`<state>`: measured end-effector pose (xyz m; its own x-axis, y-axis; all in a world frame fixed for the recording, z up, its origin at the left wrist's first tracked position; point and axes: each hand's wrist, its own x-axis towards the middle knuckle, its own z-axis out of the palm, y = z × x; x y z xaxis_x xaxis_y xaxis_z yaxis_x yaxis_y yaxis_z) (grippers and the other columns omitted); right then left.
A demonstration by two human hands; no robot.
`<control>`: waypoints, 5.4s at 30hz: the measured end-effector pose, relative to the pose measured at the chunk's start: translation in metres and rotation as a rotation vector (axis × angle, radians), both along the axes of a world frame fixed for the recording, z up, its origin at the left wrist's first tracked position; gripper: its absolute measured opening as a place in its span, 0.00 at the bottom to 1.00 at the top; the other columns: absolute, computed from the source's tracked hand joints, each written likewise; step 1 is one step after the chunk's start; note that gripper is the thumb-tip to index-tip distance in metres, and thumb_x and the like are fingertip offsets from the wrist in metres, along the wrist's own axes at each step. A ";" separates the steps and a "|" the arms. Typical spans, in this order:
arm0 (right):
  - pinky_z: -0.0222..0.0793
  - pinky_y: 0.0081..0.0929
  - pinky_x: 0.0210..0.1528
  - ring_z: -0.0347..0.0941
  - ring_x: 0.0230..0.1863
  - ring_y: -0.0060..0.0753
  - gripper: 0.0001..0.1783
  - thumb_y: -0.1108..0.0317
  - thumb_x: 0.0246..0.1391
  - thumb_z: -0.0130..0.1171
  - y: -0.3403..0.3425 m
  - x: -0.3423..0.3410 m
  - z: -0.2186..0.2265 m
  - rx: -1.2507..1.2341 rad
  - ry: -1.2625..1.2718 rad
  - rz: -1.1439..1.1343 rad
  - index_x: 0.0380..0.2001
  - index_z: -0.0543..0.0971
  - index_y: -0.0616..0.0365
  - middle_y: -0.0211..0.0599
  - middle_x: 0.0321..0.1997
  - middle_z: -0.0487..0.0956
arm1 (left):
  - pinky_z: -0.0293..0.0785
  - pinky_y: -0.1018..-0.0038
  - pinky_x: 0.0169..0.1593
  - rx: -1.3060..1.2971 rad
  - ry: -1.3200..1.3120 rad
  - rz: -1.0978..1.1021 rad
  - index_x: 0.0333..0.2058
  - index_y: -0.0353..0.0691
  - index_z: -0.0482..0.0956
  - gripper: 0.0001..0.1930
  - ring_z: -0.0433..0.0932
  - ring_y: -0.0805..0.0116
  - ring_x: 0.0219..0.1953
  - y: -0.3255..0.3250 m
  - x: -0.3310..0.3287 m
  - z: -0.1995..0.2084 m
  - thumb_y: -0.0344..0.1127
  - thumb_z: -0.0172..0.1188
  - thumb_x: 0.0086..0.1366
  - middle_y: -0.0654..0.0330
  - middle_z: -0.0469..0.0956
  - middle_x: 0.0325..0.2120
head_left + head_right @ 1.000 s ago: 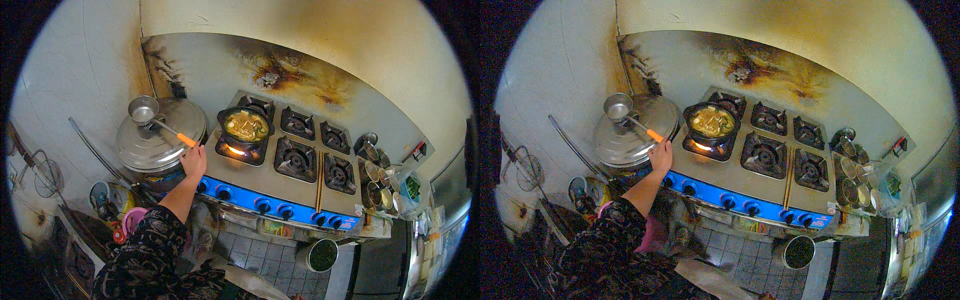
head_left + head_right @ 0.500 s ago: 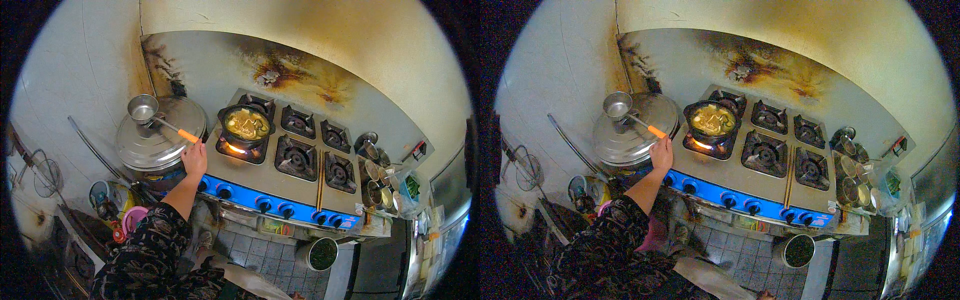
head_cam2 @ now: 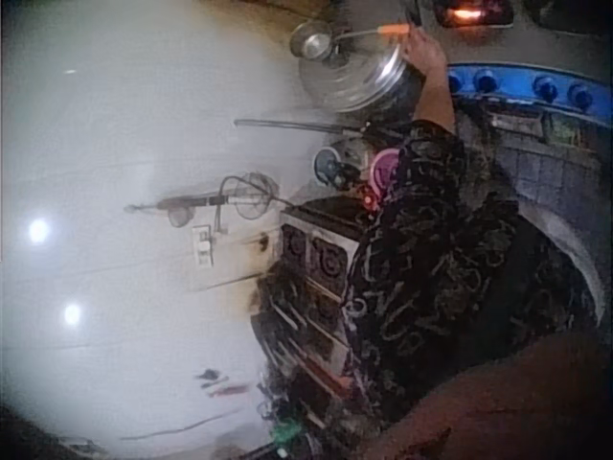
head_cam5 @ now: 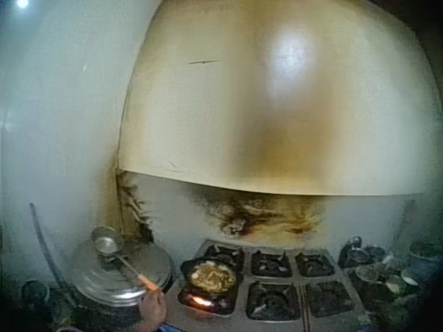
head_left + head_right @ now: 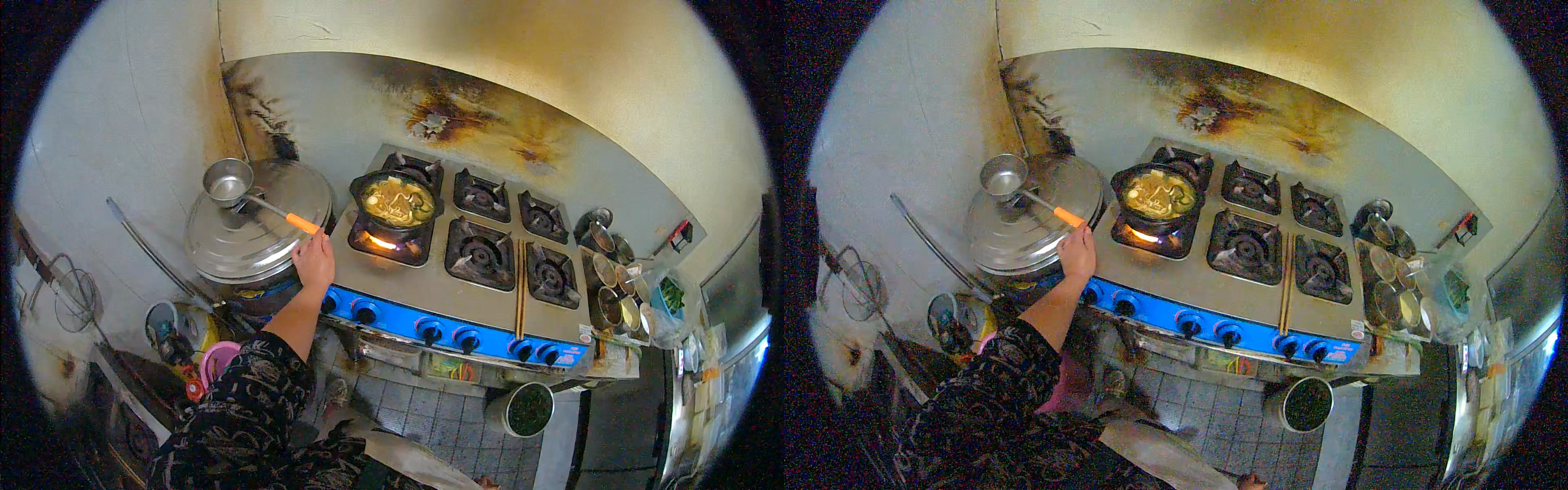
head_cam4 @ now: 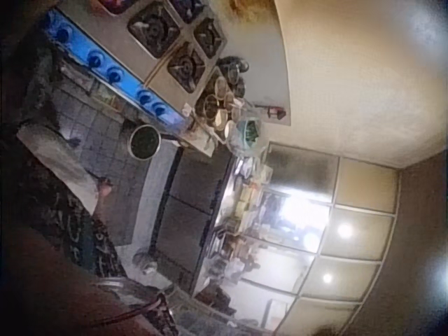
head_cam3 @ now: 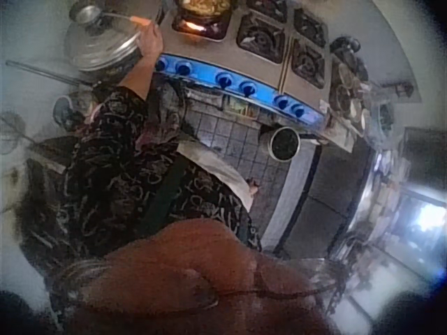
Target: The person retrieves noodles from a container under the stove and adds them to a pot of boiling liquid. They stir the noodles with chopsticks, add seasonings from various containers, and transfer the cooked noodles and broth into a serving bowl.
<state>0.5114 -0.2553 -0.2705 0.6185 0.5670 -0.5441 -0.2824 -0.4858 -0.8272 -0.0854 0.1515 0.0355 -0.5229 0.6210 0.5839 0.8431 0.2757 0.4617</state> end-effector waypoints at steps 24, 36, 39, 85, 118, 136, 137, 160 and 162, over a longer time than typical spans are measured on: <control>0.67 0.29 0.28 0.72 0.24 0.34 0.12 0.63 0.43 0.52 0.008 -0.048 0.053 -0.413 -0.589 -0.021 0.25 0.76 0.62 0.38 0.22 0.76 | 0.67 0.65 0.39 -0.323 -0.033 0.075 0.48 0.47 0.66 0.18 0.72 0.51 0.38 -0.022 -0.027 -0.010 0.44 0.39 0.62 0.50 0.71 0.39; 0.66 0.32 0.30 0.73 0.26 0.40 0.17 0.55 0.44 0.48 0.034 -0.068 0.121 -0.268 -0.432 -0.096 0.25 0.77 0.59 0.41 0.20 0.76 | 0.66 0.64 0.40 -0.006 0.143 -0.086 0.48 0.43 0.65 0.19 0.71 0.51 0.40 -0.017 -0.050 -0.030 0.44 0.38 0.62 0.50 0.70 0.41; 0.66 0.32 0.28 0.73 0.24 0.38 0.18 0.56 0.44 0.48 0.037 -0.077 0.134 -0.283 -0.511 -0.041 0.23 0.76 0.61 0.40 0.19 0.75 | 0.66 0.64 0.40 -0.029 0.075 -0.053 0.48 0.42 0.65 0.19 0.71 0.51 0.39 -0.015 -0.060 -0.037 0.44 0.37 0.63 0.49 0.71 0.40; 0.65 0.37 0.37 0.71 0.33 0.48 0.19 0.53 0.43 0.45 0.033 -0.058 0.095 -0.398 -0.649 0.054 0.28 0.75 0.57 0.46 0.27 0.75 | 0.59 0.69 0.51 -0.088 -0.224 -0.196 0.52 0.41 0.58 0.23 0.64 0.56 0.50 0.012 -0.084 -0.065 0.47 0.31 0.64 0.51 0.63 0.49; 0.61 0.45 0.35 0.70 0.33 0.38 0.16 0.56 0.43 0.52 -0.015 -0.011 0.021 -0.254 -0.715 0.201 0.18 0.69 0.61 0.40 0.28 0.74 | 0.65 0.59 0.34 -0.001 0.252 -0.092 0.46 0.41 0.65 0.17 0.70 0.50 0.34 0.016 -0.032 -0.059 0.41 0.37 0.61 0.48 0.70 0.36; 0.60 0.41 0.36 0.59 0.39 0.42 0.20 0.53 0.44 0.47 0.019 0.001 0.020 -0.010 -0.161 -0.107 0.36 0.66 0.55 0.42 0.40 0.63 | 0.60 0.61 0.38 -0.022 -0.133 0.011 0.46 0.44 0.65 0.17 0.71 0.52 0.29 -0.004 -0.002 -0.002 0.43 0.39 0.60 0.51 0.74 0.23; 0.59 0.42 0.37 0.58 0.41 0.43 0.22 0.52 0.44 0.47 0.020 0.001 0.022 -0.015 -0.155 -0.108 0.38 0.66 0.55 0.43 0.42 0.62 | 0.60 0.60 0.38 -0.029 -0.133 0.012 0.46 0.44 0.65 0.17 0.71 0.52 0.30 -0.004 -0.002 0.000 0.43 0.39 0.60 0.51 0.74 0.24; 0.64 0.27 0.19 0.66 0.18 0.31 0.12 0.61 0.45 0.53 0.133 -0.004 0.150 0.352 -0.685 -0.041 0.25 0.71 0.60 0.35 0.20 0.72 | 0.57 0.61 0.44 -0.015 -0.305 -0.029 0.50 0.42 0.58 0.21 0.67 0.53 0.40 -0.009 -0.007 0.004 0.42 0.42 0.59 0.51 0.71 0.34; 0.66 0.28 0.19 0.69 0.18 0.33 0.18 0.55 0.46 0.52 0.144 -0.011 0.203 0.119 -1.044 -0.008 0.27 0.72 0.61 0.38 0.21 0.74 | 0.56 0.59 0.45 0.011 -0.321 -0.043 0.51 0.42 0.57 0.22 0.67 0.54 0.41 -0.005 -0.006 -0.003 0.43 0.41 0.59 0.51 0.70 0.35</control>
